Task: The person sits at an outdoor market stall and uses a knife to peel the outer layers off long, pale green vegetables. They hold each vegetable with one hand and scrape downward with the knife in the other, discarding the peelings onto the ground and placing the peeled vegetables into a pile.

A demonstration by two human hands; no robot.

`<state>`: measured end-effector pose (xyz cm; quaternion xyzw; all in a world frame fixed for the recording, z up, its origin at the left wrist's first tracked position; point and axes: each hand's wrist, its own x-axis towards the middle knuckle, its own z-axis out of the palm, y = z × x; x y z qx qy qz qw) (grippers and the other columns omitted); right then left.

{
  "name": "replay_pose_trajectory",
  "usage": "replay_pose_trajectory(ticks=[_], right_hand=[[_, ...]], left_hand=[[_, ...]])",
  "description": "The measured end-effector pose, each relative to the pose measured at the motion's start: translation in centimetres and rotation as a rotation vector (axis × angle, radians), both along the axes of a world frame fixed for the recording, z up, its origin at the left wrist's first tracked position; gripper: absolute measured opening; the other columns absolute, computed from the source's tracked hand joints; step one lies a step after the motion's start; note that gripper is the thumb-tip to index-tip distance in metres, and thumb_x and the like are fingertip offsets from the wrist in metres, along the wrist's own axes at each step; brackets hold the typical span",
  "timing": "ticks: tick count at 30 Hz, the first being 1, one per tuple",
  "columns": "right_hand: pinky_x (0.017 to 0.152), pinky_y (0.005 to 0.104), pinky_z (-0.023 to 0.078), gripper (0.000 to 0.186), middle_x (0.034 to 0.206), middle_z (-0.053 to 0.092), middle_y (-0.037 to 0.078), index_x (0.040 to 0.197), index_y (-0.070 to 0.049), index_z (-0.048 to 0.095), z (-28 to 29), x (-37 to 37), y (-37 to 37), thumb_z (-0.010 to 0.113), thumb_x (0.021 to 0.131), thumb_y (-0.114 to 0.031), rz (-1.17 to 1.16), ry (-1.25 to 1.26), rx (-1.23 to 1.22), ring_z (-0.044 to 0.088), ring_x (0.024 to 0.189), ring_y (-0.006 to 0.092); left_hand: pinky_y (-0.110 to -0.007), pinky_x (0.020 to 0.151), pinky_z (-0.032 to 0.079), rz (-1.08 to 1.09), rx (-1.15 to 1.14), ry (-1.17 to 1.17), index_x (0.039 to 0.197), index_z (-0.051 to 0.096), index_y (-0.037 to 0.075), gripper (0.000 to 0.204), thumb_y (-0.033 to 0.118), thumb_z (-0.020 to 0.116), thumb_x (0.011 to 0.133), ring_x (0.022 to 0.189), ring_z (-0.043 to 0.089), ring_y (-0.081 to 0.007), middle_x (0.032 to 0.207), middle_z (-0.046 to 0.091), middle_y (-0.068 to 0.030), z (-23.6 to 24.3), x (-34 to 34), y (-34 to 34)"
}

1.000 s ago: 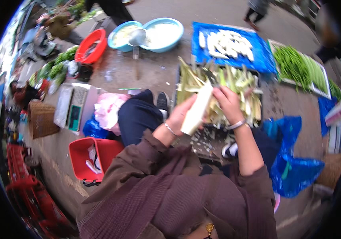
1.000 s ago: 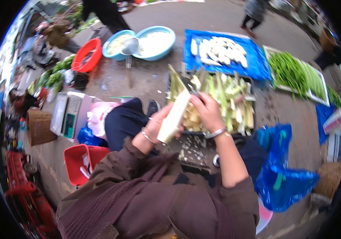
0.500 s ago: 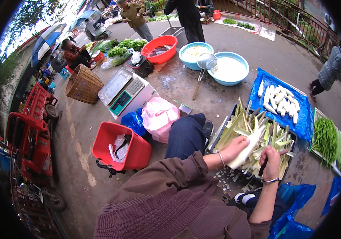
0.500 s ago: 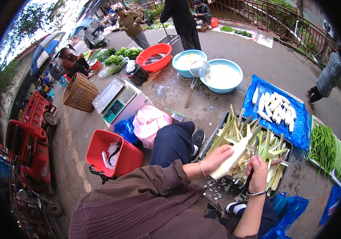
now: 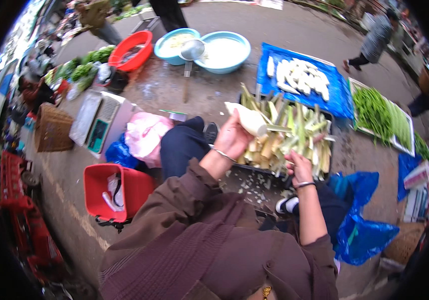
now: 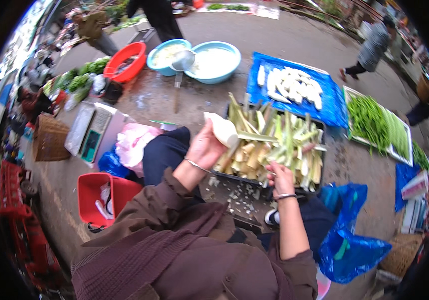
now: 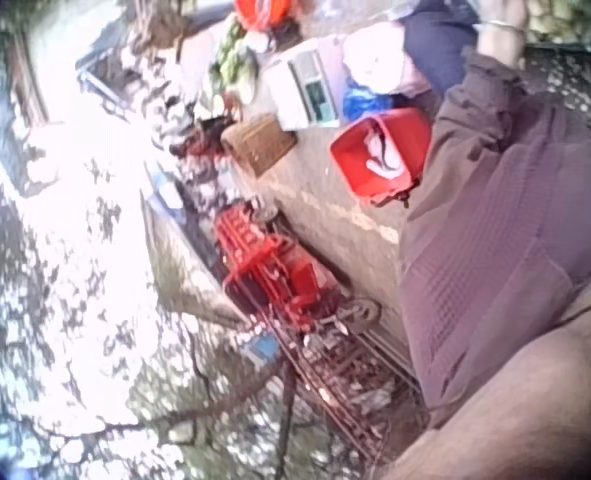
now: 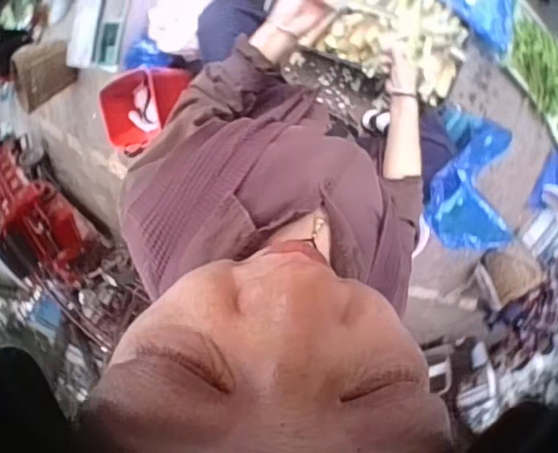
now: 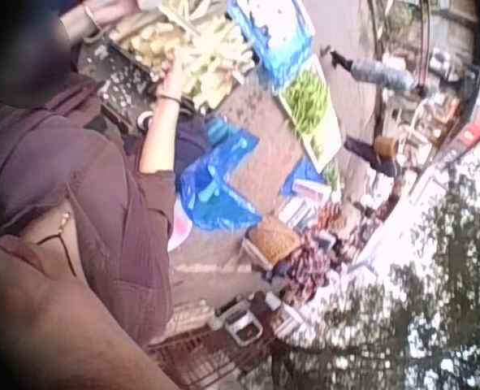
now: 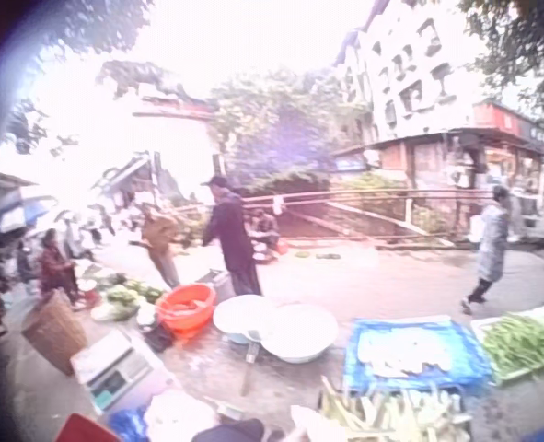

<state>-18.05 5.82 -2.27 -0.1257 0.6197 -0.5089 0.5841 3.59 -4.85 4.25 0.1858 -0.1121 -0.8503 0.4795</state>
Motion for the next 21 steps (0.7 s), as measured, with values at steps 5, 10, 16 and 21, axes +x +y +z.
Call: replay_pose_trajectory(ticks=[5,10,16,21], right_hand=[[0.040,0.0178,0.037,0.012,0.075,0.062,0.006,0.079,-0.004,0.057,1.2,0.6,0.1,0.064,0.082,-0.014,0.039,-0.005,-0.060,0.051,0.051,0.0065],[0.040,0.0178,0.037,0.010,0.074,0.061,0.005,0.078,-0.003,0.056,1.3,0.8,-0.1,0.064,0.079,-0.008,0.028,-0.019,-0.092,0.050,0.051,0.0067],[0.044,0.0170,0.039,0.029,0.081,0.063,0.005,0.101,-0.001,0.059,1.7,1.0,0.0,0.066,0.073,-0.002,0.049,0.062,-0.119,0.053,0.056,0.0054],[0.044,0.0169,0.037,0.047,0.089,0.062,0.004,0.120,-0.003,0.052,3.8,1.4,-0.1,0.064,0.075,0.000,0.057,0.155,-0.133,0.056,0.064,0.0057]], left_hand=[[-0.041,0.097,0.042,0.047,0.141,-0.033,0.118,0.047,0.004,0.044,0.037,0.054,0.089,0.111,0.051,-0.0245,0.116,0.054,-0.0100,1.9,-0.2,0.7],[-0.042,0.099,0.041,0.058,0.156,-0.018,0.119,0.045,0.002,0.044,0.033,0.055,0.089,0.113,0.050,-0.0257,0.117,0.053,-0.0120,2.8,-0.3,1.1],[-0.044,0.101,0.040,0.063,0.079,-0.009,0.118,0.045,0.000,0.042,0.031,0.053,0.091,0.112,0.051,-0.0273,0.119,0.052,-0.0155,3.2,-0.4,1.4],[-0.046,0.103,0.038,0.102,0.051,0.059,0.117,0.045,0.000,0.039,0.024,0.058,0.088,0.115,0.049,-0.0286,0.121,0.052,-0.0172,3.7,-0.8,2.1]])
